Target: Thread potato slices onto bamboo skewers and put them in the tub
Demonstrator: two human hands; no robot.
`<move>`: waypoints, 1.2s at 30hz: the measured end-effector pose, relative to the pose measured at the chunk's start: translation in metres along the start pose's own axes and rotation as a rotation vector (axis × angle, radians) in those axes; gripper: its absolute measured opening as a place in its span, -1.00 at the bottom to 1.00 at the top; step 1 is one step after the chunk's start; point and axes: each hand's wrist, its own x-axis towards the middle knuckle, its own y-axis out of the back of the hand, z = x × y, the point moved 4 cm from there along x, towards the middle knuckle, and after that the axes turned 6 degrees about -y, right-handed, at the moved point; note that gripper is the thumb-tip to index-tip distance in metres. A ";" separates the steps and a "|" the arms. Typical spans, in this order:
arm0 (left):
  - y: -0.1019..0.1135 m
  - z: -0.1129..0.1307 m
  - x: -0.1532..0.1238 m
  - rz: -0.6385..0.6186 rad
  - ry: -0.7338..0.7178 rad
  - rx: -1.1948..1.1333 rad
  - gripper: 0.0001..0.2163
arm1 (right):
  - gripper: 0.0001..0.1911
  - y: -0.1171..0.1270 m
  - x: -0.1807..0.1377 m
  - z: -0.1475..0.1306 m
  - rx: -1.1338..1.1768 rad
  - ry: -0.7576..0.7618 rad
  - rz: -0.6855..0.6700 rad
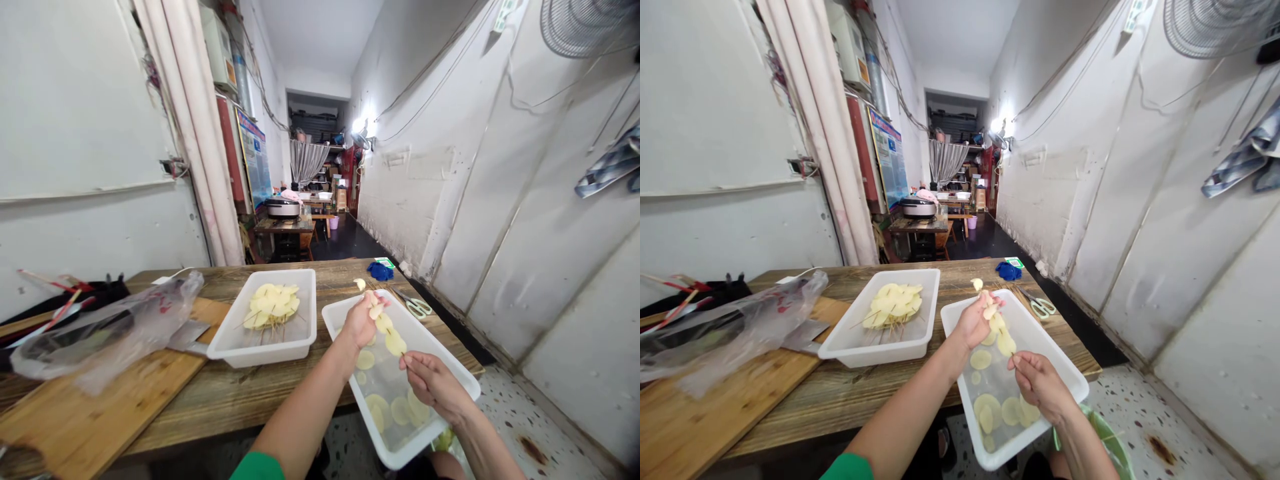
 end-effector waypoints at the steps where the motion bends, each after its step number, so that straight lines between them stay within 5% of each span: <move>1: -0.001 -0.002 0.000 -0.001 0.002 0.010 -0.86 | -0.52 0.000 0.000 0.000 0.014 -0.004 -0.007; 6: 0.003 -0.005 0.005 0.078 0.033 0.029 -0.77 | -0.50 0.001 0.002 -0.002 -0.055 0.056 0.072; 17: 0.027 0.020 0.011 0.340 -0.251 -0.092 -0.79 | -0.56 -0.001 0.001 -0.003 -0.281 0.074 0.142; 28: 0.033 0.024 0.012 0.375 -0.252 -0.130 -0.90 | -0.62 0.000 0.002 -0.002 -0.259 0.069 0.107; 36: 0.027 0.022 0.011 0.246 -0.187 -0.096 -0.85 | -0.60 0.002 0.000 0.001 0.026 -0.006 -0.052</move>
